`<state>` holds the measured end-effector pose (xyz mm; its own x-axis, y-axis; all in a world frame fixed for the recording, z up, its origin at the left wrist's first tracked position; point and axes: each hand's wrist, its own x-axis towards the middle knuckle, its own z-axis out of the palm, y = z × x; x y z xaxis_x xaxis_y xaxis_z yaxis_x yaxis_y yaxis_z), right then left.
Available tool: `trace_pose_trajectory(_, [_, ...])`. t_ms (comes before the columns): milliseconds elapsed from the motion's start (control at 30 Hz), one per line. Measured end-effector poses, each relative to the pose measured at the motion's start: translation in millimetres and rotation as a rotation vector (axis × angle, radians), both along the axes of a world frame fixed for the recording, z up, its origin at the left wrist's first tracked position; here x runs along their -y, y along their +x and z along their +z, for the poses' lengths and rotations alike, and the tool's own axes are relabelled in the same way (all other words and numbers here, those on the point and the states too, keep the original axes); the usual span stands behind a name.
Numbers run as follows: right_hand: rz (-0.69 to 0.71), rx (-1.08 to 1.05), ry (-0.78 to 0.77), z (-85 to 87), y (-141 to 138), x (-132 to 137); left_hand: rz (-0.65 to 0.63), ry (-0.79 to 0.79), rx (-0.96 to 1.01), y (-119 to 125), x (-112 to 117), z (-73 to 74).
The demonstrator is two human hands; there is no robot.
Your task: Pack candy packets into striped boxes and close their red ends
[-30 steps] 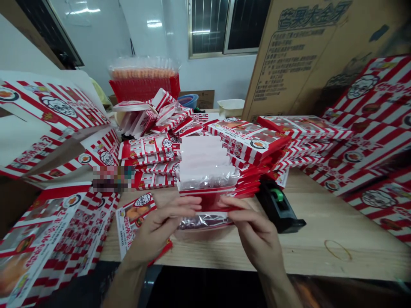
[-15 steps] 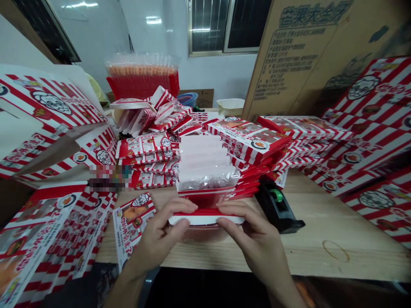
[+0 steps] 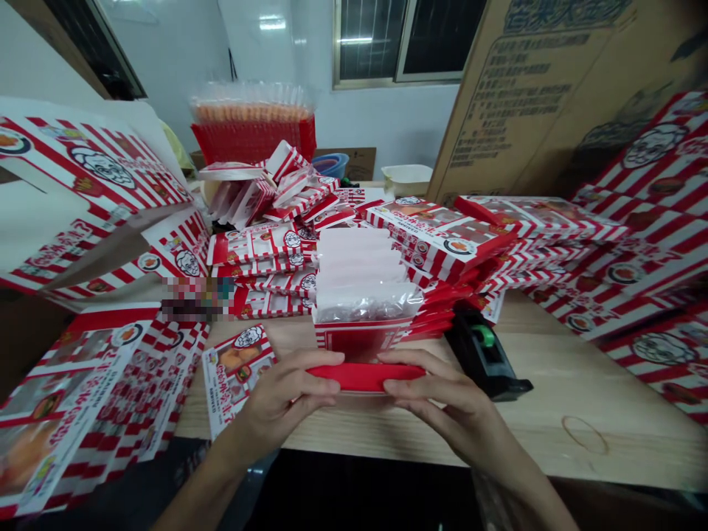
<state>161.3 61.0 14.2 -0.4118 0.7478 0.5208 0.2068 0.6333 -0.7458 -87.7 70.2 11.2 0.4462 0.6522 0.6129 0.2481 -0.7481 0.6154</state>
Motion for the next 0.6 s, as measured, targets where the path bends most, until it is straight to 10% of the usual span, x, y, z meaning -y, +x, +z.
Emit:
trace_pose_trajectory(167, [-0.099,-0.084,-0.079,-16.2,7.9,6.6,0.124,-0.011,0.076,6.6,2.8,-14.3])
trace_pose_trajectory(367, [-1.118,-0.163,-0.311,-65.8,100.6,-1.7,0.228,0.029,0.087,9.9,0.2,-28.4])
trace_pose_trajectory(600, [-0.969,-0.228,-0.661,-78.8,147.6,5.3,0.251,0.017,0.101,12.9,1.6,-29.1])
